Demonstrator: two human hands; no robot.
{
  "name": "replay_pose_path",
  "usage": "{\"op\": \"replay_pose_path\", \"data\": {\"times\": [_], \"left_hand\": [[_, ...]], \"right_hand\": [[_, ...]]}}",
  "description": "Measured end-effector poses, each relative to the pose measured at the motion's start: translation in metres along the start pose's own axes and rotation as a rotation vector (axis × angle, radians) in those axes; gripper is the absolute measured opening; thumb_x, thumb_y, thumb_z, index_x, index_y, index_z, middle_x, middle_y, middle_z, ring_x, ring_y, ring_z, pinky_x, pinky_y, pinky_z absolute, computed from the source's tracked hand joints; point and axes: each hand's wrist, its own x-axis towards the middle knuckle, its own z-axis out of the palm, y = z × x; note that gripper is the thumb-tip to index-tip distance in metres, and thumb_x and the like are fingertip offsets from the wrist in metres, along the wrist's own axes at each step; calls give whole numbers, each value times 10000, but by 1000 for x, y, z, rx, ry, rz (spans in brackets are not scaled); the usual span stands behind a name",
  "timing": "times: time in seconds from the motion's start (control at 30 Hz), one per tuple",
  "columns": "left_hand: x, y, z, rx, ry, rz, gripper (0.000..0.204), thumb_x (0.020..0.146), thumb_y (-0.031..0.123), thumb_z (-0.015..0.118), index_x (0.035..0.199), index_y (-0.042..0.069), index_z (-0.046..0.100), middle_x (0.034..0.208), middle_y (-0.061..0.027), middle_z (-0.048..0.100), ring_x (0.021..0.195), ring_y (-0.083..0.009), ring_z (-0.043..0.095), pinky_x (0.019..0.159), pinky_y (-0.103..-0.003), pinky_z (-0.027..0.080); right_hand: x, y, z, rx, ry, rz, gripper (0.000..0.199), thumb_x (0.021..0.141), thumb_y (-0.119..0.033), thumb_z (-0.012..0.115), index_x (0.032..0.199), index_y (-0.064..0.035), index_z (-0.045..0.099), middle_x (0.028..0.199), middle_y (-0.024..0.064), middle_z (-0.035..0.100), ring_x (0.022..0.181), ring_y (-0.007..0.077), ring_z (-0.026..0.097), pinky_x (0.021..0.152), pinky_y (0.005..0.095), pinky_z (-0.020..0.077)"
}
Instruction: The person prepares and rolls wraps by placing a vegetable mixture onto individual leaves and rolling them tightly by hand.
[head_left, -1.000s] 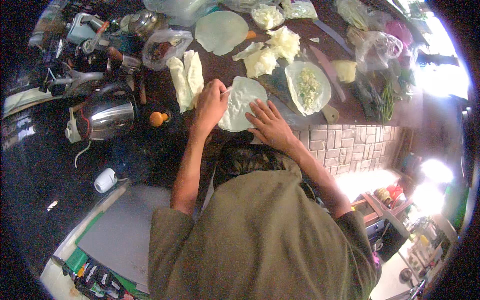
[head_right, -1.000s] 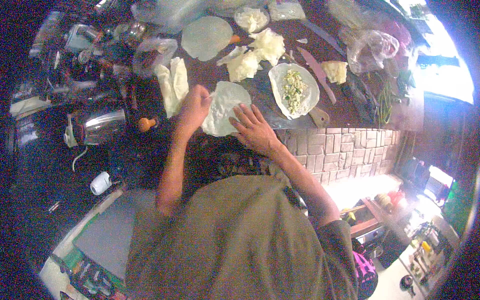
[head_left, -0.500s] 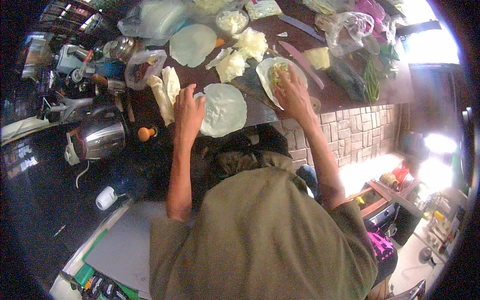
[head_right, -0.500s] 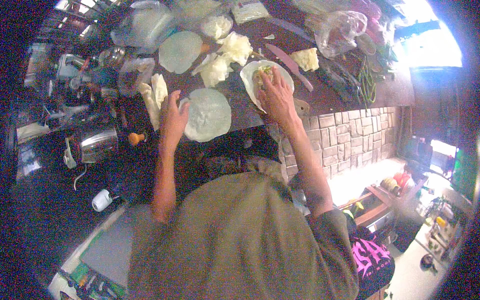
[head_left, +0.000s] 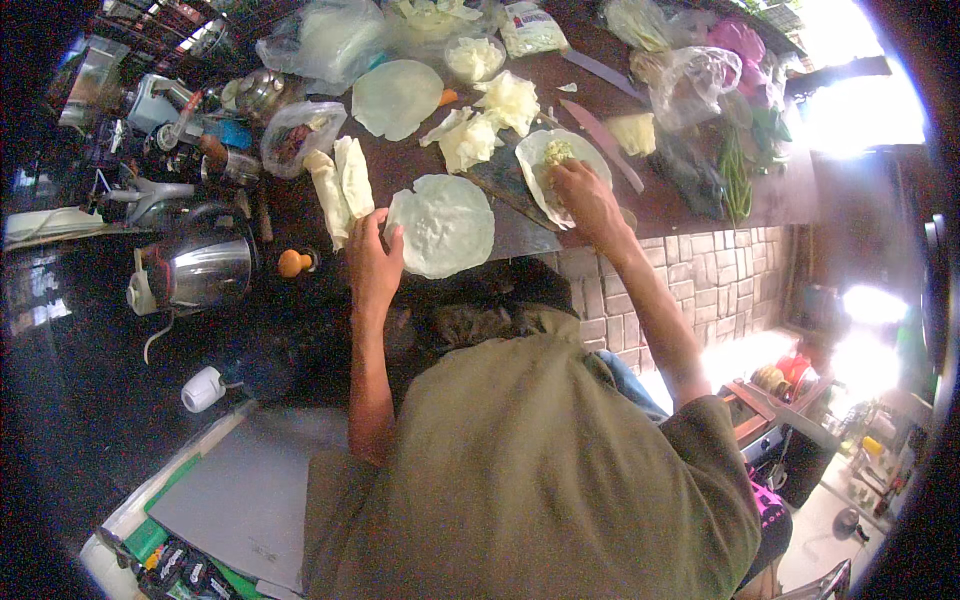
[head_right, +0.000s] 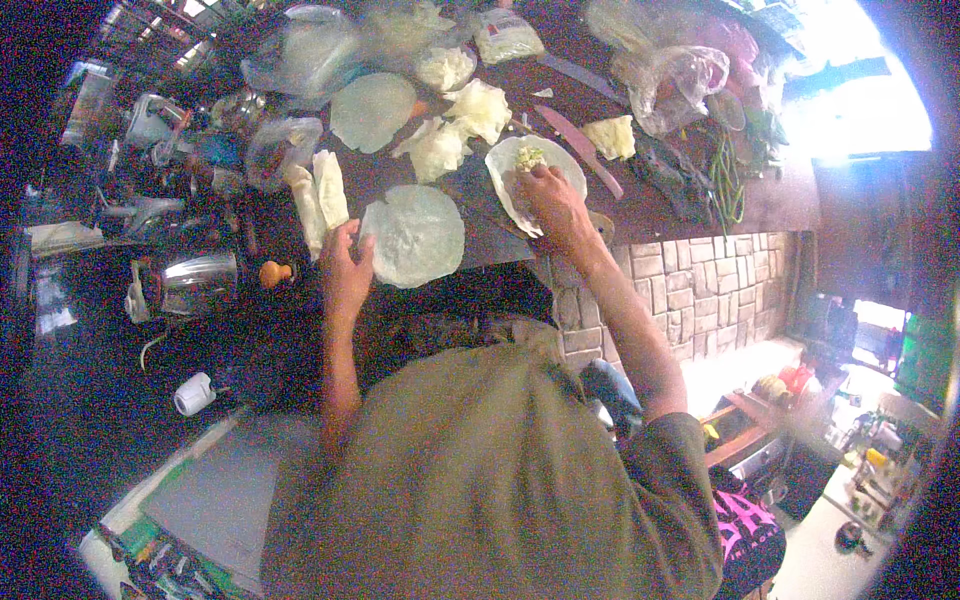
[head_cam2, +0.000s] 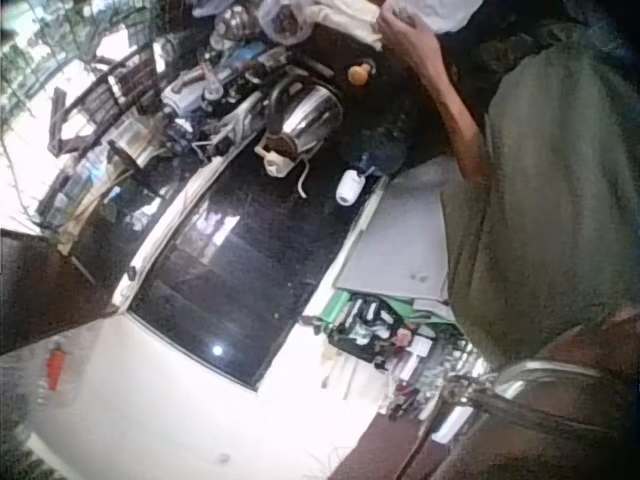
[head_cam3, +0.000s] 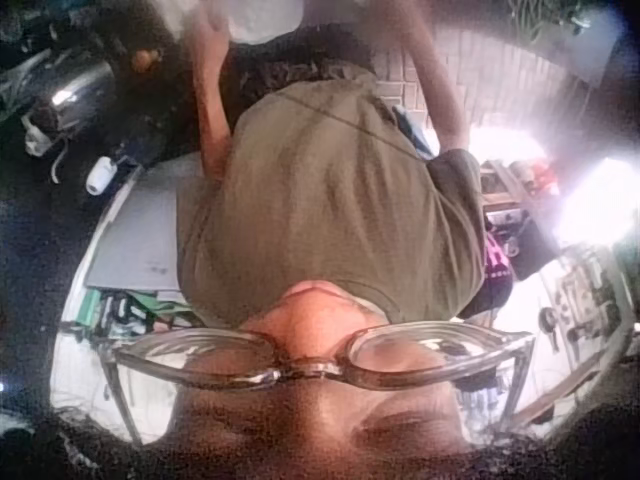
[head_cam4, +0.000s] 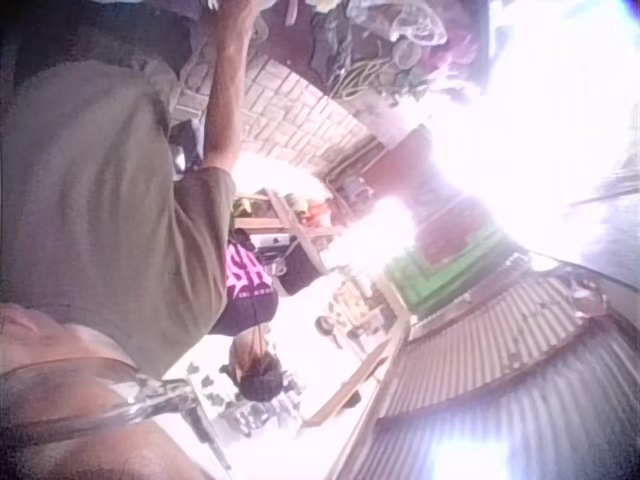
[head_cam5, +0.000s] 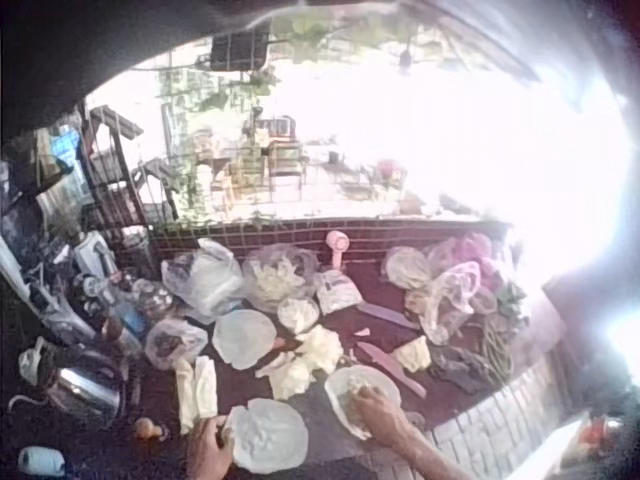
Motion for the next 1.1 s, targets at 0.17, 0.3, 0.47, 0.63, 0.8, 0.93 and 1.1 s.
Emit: {"op": "replay_pose_path", "data": {"times": [0.17,0.3,0.47,0.63,0.8,0.93,1.1], "left_hand": [[-3,-14,2,-88,34,-23,351,961,172,662,1264,6,597,1223,-186,653,1117,-350,619,958,-447,491],[-10,-20,1,-113,99,-33,332,955,166,674,1243,14,609,1192,-168,672,1072,-329,641,930,-431,508],[-15,-18,-2,-148,132,-70,321,946,164,684,1228,25,618,1157,-151,687,973,-311,654,889,-430,515],[-26,-16,6,-228,132,-76,284,936,144,689,1190,28,636,1100,-152,687,939,-314,656,865,-420,518],[-35,-4,9,-245,115,-66,262,947,144,671,1178,26,631,1125,-163,665,1027,-340,650,905,-447,512],[-39,0,15,-170,95,31,252,944,131,653,1175,33,631,1129,-164,643,1078,-384,605,949,-470,479],[-36,4,28,-142,82,55,270,929,147,659,1183,58,630,1144,-150,636,1092,-369,592,963,-480,445]], "right_hand": [[15,31,4,459,120,194,246,888,-98,654,1117,-58,736,1045,205,731,969,382,702,847,422,573],[28,33,-27,816,6,397,229,905,-161,732,1048,18,739,945,118,751,879,170,702,771,332,571],[35,22,-38,1079,-137,475,285,942,-203,743,1154,-15,710,1091,60,718,937,136,677,805,311,598],[49,-51,-16,1247,-329,404,277,942,-211,748,1143,-23,721,1113,24,709,970,129,662,799,284,554],[63,-127,29,759,-391,184,216,928,-124,716,1086,23,707,1043,131,727,936,213,710,791,355,569],[63,-155,48,566,-249,-46,221,896,-39,659,1101,34,694,1048,255,696,956,448,673,828,426,551],[59,-162,36,614,-213,-29,298,954,-91,605,1236,0,641,1072,214,700,1030,330,690,878,406,545]]}}
